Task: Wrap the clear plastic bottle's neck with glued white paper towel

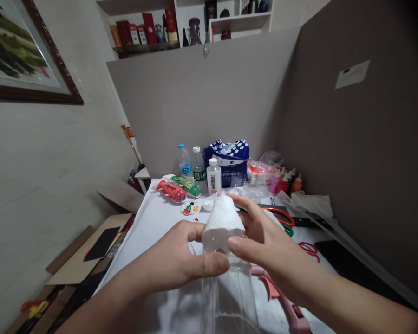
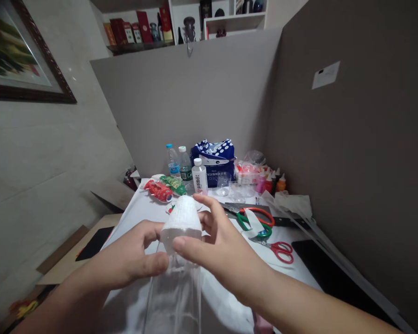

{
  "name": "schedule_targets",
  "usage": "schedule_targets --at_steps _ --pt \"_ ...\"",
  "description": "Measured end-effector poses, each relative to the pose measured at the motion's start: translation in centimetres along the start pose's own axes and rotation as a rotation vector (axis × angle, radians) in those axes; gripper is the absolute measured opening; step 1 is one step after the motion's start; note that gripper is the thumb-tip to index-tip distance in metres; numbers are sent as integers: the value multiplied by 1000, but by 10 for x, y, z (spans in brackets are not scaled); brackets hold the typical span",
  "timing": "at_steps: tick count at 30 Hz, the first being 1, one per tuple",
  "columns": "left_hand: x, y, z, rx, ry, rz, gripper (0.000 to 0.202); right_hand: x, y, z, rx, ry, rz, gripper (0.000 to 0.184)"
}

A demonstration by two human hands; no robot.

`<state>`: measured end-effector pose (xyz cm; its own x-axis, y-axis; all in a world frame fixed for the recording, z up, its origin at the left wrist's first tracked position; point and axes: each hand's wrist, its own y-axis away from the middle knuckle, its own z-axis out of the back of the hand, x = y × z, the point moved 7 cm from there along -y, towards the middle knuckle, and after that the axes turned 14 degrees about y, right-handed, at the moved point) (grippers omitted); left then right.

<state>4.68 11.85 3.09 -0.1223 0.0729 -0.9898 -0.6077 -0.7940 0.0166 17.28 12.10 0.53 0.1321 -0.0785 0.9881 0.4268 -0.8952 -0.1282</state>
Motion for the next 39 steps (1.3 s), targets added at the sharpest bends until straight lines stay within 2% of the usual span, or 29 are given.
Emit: schedule_targets --at_steps 5,8,15,19,24,28,30,35,39 --pt "15 -12 17 -7 20 46 64 -12 -16 6 82 -257 -75 63" --pt "20 -18 22 -4 67 60 62 -16 -20 7 162 -326 -90 55" --pt "24 -19 21 -15 -45 117 47 -16 -7 -2 219 -178 -10 48" --pt "22 -20 23 -89 -171 102 45 -21 -3 -1 195 -186 -61 48" --pt "15 -20 16 -152 -308 100 32 -28 0 6 145 -117 -124 40" --pt "7 -13 16 -342 -453 11 24 -32 0 8 121 -136 -139 43" --pt "4 -10 15 -400 -542 -60 23 -34 -1 9 112 -149 -135 42" --pt "0 -8 8 -422 -803 -240 20 -39 -4 9 96 -145 -147 37" --pt "0 -5 3 -421 -952 -321 21 -43 -5 8 88 -128 -179 38"
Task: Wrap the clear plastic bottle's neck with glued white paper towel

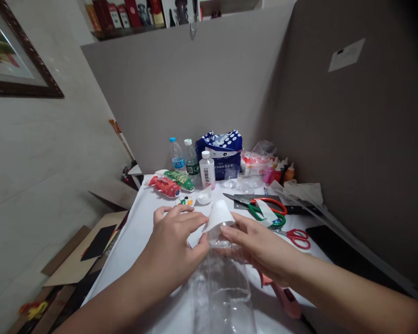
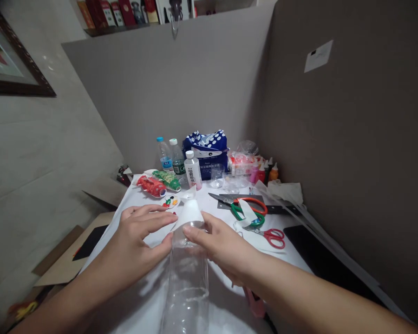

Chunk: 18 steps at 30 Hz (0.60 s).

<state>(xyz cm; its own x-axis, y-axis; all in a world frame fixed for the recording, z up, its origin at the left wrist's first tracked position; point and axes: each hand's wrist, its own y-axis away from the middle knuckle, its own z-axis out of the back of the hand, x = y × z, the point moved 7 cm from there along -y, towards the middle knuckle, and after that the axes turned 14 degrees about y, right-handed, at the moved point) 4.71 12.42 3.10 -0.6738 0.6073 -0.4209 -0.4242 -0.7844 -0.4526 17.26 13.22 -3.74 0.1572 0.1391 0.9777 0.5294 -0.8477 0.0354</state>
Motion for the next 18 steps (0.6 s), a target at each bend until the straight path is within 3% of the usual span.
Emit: schedule_targets --at_steps 10,18 --pt "-9 0 6 -59 -45 -66 16 1 -1 -1 -5 36 -8 36" --pt "-3 -3 8 1 98 40 13 0 1 -1 18 67 -33 38"
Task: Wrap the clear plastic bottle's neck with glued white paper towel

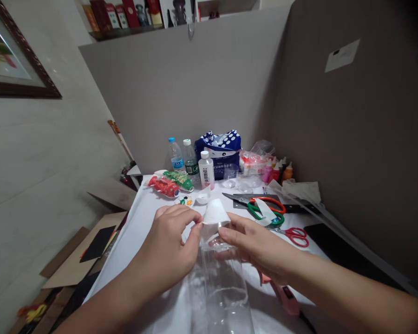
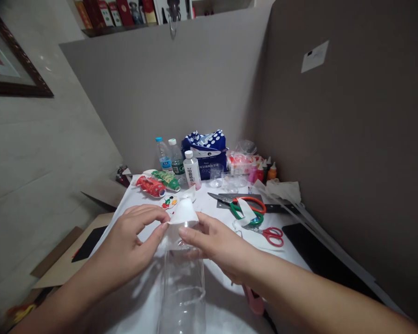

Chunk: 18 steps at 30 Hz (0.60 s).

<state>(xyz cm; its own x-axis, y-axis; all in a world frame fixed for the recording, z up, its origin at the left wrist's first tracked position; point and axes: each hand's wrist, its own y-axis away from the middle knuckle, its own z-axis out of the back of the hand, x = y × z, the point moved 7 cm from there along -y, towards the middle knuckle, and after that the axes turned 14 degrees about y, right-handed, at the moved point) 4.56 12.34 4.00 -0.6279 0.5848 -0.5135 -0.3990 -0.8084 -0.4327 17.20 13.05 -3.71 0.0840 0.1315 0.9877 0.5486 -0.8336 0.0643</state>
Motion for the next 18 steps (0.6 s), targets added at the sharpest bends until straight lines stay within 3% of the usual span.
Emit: schedule_targets --at_steps 4,10,13,18 --pt "5 -1 3 23 56 134 17 6 0 -4 38 -13 24 36" --pt "9 -1 8 13 151 214 24 7 1 -5 40 -20 41 43" --pt "16 -2 4 72 229 288 31 6 2 -3 15 -61 67 51" --pt "19 -10 -8 238 447 304 38 9 7 -4 44 -47 136 41"
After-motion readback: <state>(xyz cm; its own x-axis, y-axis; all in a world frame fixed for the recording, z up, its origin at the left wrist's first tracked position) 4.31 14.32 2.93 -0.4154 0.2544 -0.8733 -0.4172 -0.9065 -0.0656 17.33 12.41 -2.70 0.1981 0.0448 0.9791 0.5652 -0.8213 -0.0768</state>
